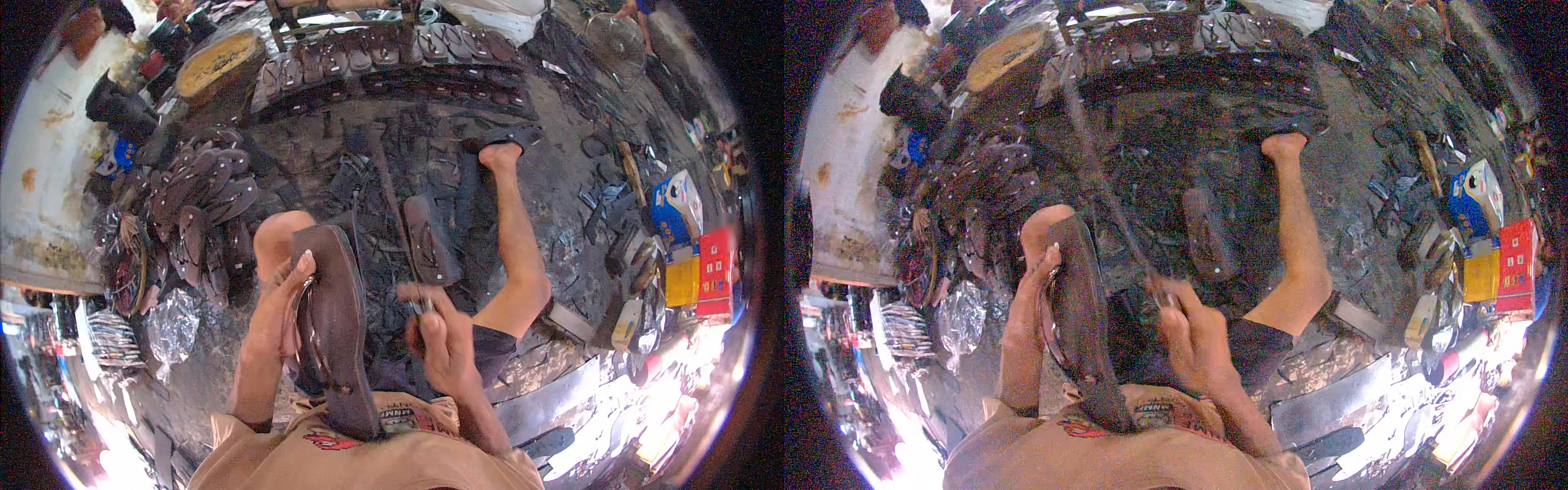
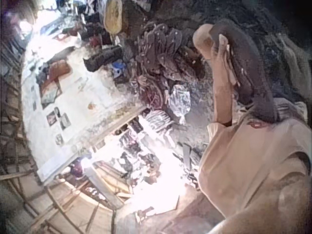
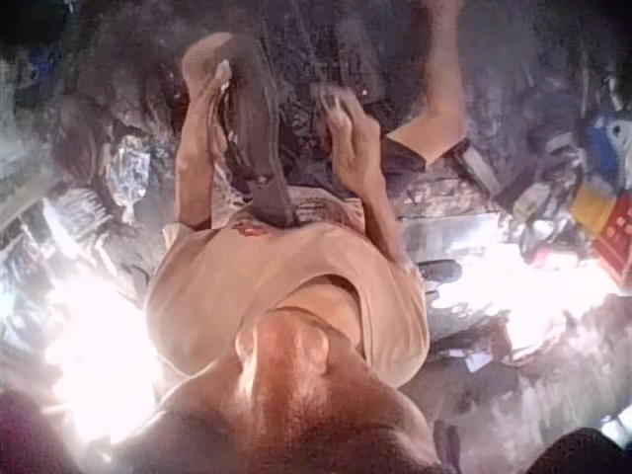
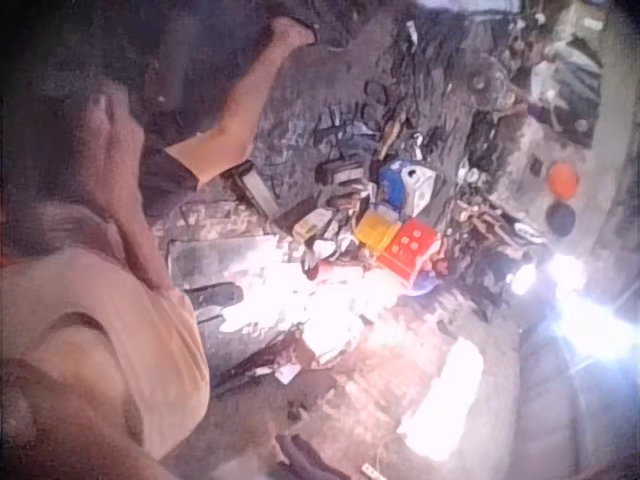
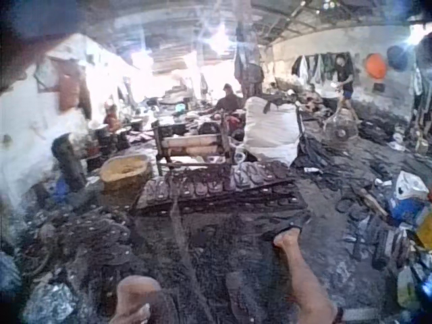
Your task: The person trims the edges of brown flip-flops using a knife. They pick up each sandal from a tray, scrape the edges, and place it back down, repeating the process for multiple sandals.
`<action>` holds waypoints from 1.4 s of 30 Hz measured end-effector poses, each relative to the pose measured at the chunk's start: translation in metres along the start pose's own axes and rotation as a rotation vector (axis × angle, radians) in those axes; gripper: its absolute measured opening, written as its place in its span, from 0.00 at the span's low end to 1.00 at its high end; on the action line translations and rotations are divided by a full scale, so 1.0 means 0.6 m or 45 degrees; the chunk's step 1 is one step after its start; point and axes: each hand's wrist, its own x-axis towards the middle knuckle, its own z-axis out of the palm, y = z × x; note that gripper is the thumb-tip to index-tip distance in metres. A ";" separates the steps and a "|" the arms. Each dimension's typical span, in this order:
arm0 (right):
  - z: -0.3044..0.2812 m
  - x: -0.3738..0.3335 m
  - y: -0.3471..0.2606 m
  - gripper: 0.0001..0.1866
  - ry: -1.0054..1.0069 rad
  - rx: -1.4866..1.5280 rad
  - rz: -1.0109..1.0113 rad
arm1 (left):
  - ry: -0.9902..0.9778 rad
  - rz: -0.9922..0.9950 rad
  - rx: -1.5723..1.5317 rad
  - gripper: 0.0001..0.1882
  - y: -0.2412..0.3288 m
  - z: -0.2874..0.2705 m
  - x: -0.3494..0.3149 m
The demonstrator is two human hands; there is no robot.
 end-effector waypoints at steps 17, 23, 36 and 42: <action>0.005 0.051 0.084 0.16 -0.346 -0.446 0.162 | -0.083 -0.254 0.314 0.24 -0.020 -0.027 0.017; 0.027 0.219 0.118 0.17 -0.060 -0.094 -0.091 | -0.164 0.003 0.506 0.29 0.027 -0.017 0.044; -0.090 -0.253 0.055 0.23 -0.506 -0.393 0.168 | -0.466 -0.569 1.060 0.25 0.063 -0.018 -0.108; -0.097 -0.212 0.055 0.23 -0.621 -0.370 0.206 | -0.587 -0.747 1.033 0.29 0.036 -0.009 -0.116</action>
